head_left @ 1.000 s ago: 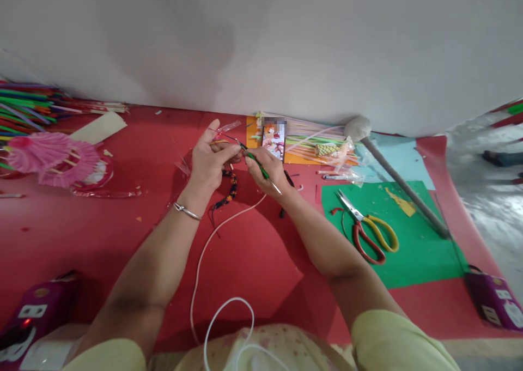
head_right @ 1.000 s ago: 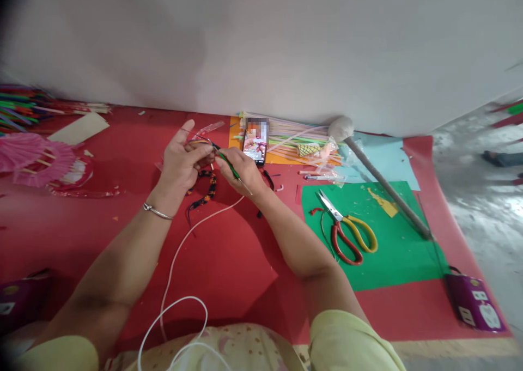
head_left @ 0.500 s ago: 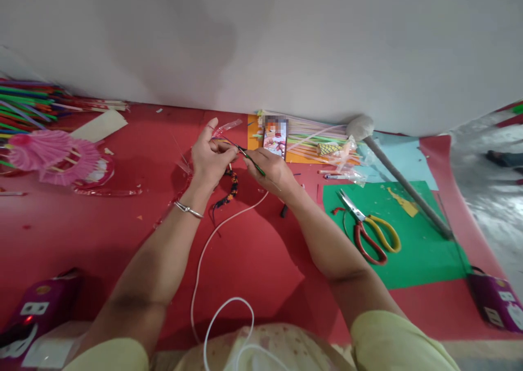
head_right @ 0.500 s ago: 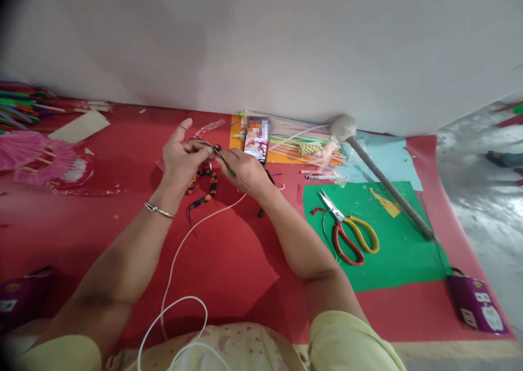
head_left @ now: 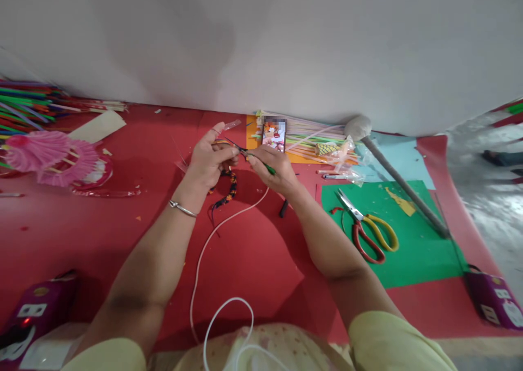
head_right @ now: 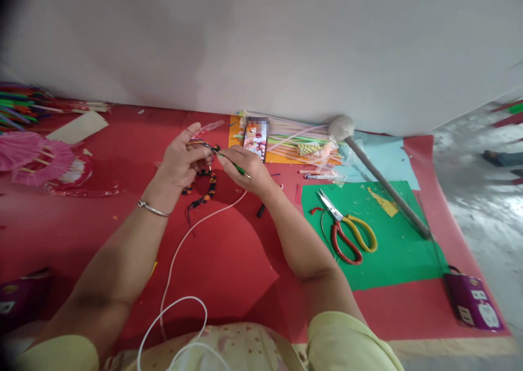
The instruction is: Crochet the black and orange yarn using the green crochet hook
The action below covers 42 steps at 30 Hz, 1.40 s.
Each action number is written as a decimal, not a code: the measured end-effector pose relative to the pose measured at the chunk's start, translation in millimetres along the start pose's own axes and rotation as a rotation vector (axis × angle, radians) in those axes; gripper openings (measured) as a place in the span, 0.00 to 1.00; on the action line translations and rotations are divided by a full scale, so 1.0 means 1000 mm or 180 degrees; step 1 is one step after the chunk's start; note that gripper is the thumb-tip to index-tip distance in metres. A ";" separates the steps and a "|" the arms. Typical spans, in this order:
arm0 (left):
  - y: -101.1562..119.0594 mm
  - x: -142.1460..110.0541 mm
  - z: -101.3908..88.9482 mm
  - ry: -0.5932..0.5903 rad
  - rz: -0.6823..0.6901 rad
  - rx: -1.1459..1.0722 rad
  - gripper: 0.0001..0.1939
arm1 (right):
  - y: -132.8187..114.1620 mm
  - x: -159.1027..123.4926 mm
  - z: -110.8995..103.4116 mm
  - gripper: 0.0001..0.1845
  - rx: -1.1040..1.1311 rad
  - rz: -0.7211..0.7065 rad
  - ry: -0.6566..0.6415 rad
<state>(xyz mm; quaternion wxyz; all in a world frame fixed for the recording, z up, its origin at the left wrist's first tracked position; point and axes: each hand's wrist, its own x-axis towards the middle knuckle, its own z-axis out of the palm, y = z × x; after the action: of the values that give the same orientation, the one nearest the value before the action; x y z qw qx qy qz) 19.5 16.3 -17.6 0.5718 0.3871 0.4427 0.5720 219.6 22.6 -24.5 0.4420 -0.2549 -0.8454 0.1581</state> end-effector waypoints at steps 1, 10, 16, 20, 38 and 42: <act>-0.001 -0.001 0.002 0.0119 0.0193 0.0148 0.47 | 0.001 0.000 -0.001 0.14 -0.0024 0.0049 0.0007; 0.006 -0.002 0.002 -0.0144 -0.0354 -0.0459 0.46 | -0.003 -0.006 0.015 0.20 -0.0514 0.0076 -0.0021; 0.019 0.000 -0.016 -0.0509 -0.0976 -0.0476 0.48 | 0.015 -0.004 0.000 0.25 -0.0133 -0.0279 -0.0486; 0.014 0.003 -0.016 -0.0038 -0.0738 0.0053 0.50 | 0.021 -0.003 -0.006 0.22 -0.0386 -0.0222 -0.0692; 0.000 0.011 -0.018 0.0111 -0.0180 0.0413 0.48 | 0.013 0.005 -0.014 0.18 -0.0274 -0.0290 -0.0766; 0.000 0.009 -0.016 0.0137 -0.0120 0.0433 0.47 | 0.010 0.005 -0.018 0.17 -0.0112 -0.0251 -0.0773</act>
<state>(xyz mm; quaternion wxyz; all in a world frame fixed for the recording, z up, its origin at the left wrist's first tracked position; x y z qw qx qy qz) 3.9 24.4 -22.7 0.5452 0.4043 0.4999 0.5380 234.9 34.7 -16.4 0.3378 -0.2082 -0.9047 0.1555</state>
